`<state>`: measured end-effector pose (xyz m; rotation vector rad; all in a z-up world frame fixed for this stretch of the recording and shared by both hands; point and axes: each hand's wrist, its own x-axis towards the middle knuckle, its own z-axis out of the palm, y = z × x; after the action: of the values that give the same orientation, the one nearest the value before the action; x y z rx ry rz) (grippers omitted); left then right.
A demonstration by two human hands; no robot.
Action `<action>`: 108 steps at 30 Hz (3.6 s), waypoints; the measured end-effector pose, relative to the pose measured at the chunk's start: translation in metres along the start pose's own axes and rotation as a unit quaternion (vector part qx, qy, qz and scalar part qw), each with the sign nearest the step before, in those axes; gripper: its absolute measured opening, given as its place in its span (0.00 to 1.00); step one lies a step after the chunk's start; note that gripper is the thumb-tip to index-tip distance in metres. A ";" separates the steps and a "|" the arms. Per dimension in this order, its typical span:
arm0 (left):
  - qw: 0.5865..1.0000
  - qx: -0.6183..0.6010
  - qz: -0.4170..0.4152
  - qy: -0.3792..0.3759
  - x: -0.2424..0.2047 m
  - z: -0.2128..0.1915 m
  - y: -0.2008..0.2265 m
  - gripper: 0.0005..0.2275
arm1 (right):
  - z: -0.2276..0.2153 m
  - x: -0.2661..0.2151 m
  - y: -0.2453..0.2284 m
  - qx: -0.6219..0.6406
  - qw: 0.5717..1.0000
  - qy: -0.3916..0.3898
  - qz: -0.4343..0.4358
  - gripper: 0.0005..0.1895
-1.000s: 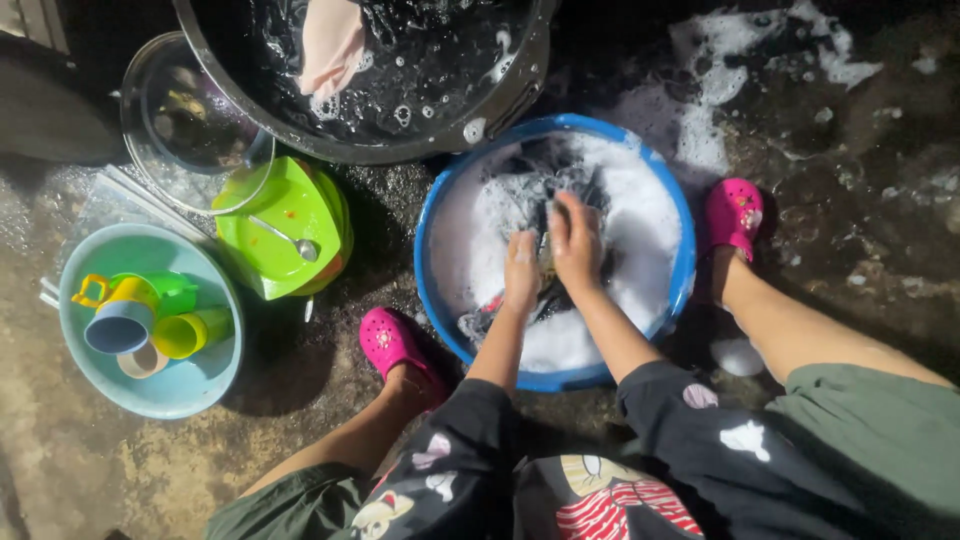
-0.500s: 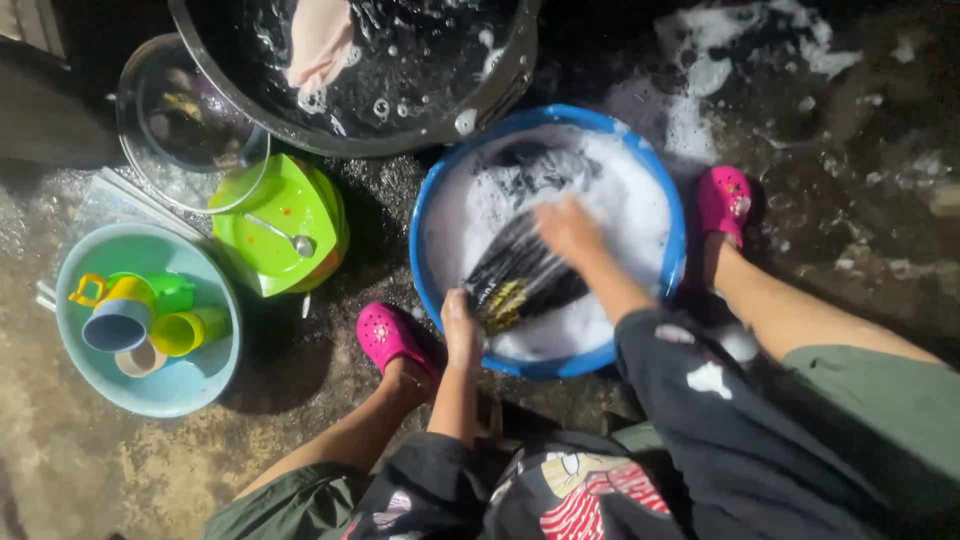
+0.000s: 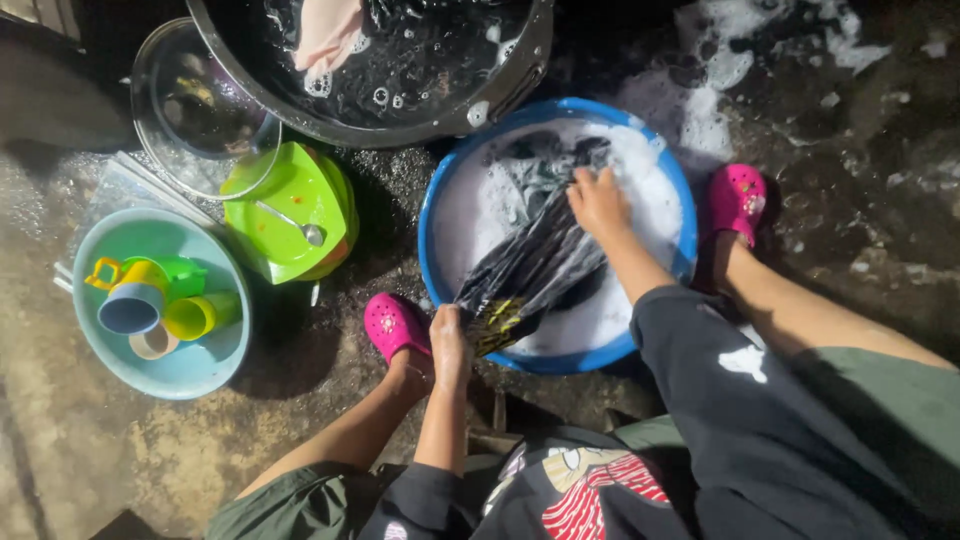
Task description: Hand-washing various items of clothing in a basin of soapy water.
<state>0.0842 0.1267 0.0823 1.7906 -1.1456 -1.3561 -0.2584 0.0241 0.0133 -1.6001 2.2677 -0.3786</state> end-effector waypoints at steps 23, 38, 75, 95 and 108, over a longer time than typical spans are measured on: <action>0.849 -0.447 -0.279 -0.040 0.007 0.011 0.028 0.13 | 0.012 -0.025 -0.033 -0.018 0.996 0.016 -0.090 0.18; 0.916 -0.312 -0.250 -0.023 0.030 0.015 0.032 0.13 | 0.021 -0.084 -0.086 0.181 0.980 -0.058 -0.052 0.18; 0.981 0.017 0.168 -0.096 0.061 0.156 0.125 0.14 | 0.121 -0.150 0.099 0.661 0.674 -0.150 0.294 0.15; 0.767 -0.561 0.254 -0.180 -0.134 -0.041 0.354 0.09 | -0.329 -0.107 -0.055 0.800 0.572 -0.136 -0.121 0.23; 0.917 -0.367 0.021 0.154 0.085 0.043 0.029 0.09 | -0.055 0.022 -0.017 0.538 0.815 -0.124 0.175 0.20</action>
<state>0.0436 0.0392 0.0588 1.3368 -0.4061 -1.1975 -0.2737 -0.0008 0.0674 -0.5755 1.5444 -1.0328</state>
